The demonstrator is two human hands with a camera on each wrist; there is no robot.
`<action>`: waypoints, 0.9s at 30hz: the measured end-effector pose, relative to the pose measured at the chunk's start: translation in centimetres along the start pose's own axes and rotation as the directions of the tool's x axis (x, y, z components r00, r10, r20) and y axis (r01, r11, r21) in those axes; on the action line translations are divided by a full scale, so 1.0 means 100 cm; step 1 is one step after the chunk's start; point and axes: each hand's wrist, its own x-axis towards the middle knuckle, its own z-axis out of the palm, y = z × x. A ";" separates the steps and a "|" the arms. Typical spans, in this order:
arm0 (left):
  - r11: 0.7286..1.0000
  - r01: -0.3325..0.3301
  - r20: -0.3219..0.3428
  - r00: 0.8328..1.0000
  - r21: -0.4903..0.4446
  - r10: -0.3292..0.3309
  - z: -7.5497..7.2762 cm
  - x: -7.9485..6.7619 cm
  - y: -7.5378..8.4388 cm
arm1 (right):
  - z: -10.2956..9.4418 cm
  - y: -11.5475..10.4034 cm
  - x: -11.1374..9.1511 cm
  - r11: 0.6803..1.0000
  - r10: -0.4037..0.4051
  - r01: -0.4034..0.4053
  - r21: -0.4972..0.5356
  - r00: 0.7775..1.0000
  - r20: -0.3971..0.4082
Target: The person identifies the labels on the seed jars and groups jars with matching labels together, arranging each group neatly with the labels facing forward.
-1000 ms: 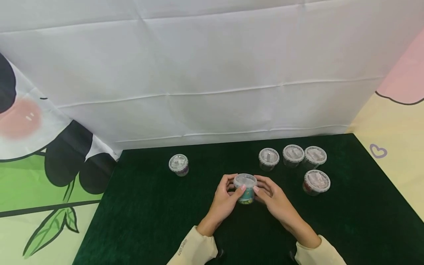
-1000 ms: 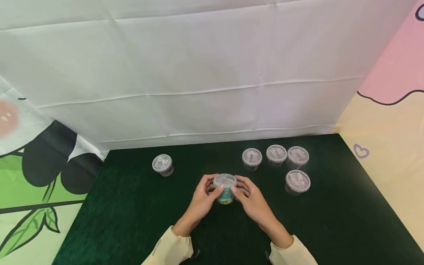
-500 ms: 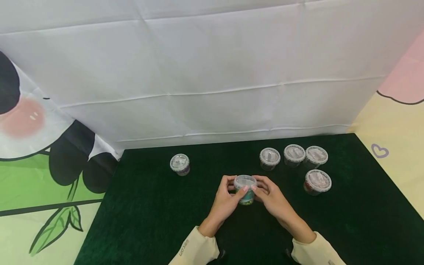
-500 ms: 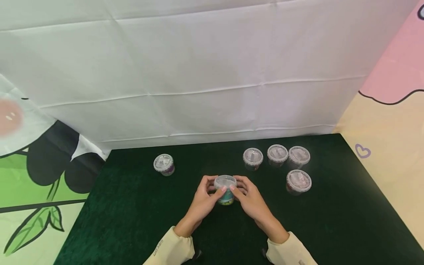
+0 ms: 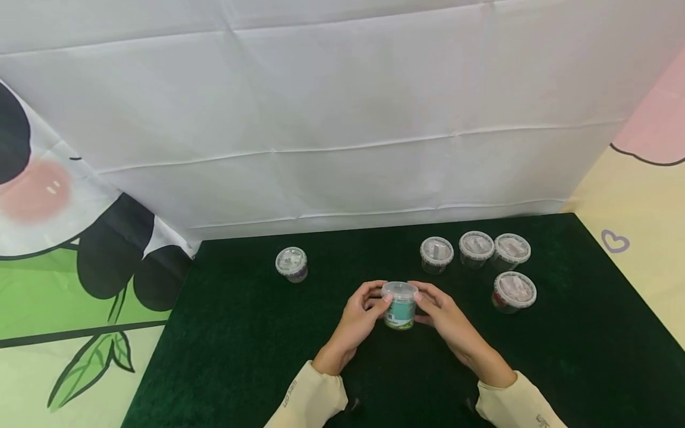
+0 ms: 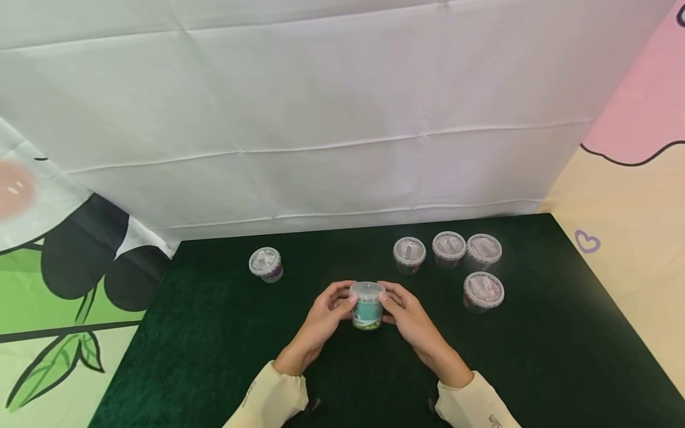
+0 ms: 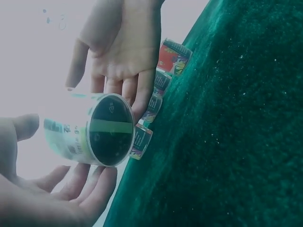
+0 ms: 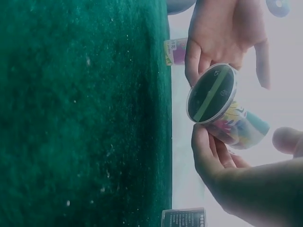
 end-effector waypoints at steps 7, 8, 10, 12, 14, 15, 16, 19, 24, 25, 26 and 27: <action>1.000 0.016 0.040 0.999 -0.016 -0.015 -0.001 -0.001 -0.001 | 0.000 0.000 0.000 1.000 -0.013 0.013 0.001 1.000 0.011; 1.000 0.012 0.034 0.999 -0.018 -0.011 -0.001 -0.001 -0.001 | 0.001 0.000 0.000 1.000 -0.013 0.013 -0.002 1.000 0.004; 1.000 -0.003 0.019 1.000 -0.016 0.003 0.000 -0.003 -0.001 | 0.002 0.000 0.000 1.000 -0.015 0.015 -0.014 1.000 -0.014; 1.000 -0.017 0.000 1.000 -0.013 0.017 0.000 -0.003 -0.001 | 0.004 0.000 0.000 0.999 -0.020 0.019 -0.026 0.999 -0.037; 0.999 -0.032 -0.022 0.999 -0.002 0.032 0.000 -0.004 -0.001 | 0.006 0.000 -0.001 0.999 -0.030 0.027 -0.040 0.998 -0.057; 0.999 -0.044 -0.033 0.998 0.007 0.044 0.000 -0.004 -0.001 | 0.007 0.000 -0.001 0.998 -0.034 0.031 -0.045 0.998 -0.062; 0.999 -0.051 -0.045 0.998 0.019 0.052 0.001 -0.004 -0.001 | 0.008 -0.001 -0.001 0.998 -0.036 0.033 -0.049 0.997 -0.064; 0.996 -0.069 -0.072 0.995 0.060 0.074 0.004 -0.005 -0.002 | 0.011 -0.001 -0.001 0.998 -0.036 0.032 -0.062 0.997 -0.066; 0.993 -0.071 -0.099 0.992 0.098 0.081 0.007 -0.006 -0.002 | 0.014 0.001 0.000 0.997 -0.021 0.016 -0.077 0.997 -0.071; 0.993 -0.071 -0.101 0.992 0.098 0.081 0.008 -0.006 -0.001 | 0.014 0.001 0.001 0.997 -0.020 0.014 -0.077 0.997 -0.069; 0.993 -0.070 -0.099 0.992 0.097 0.079 0.007 -0.006 -0.001 | 0.014 0.001 0.001 0.997 -0.019 0.014 -0.076 0.998 -0.067; 0.993 -0.066 -0.098 0.992 0.097 0.076 0.007 -0.006 -0.001 | 0.014 0.002 0.001 0.997 -0.017 0.012 -0.075 0.998 -0.064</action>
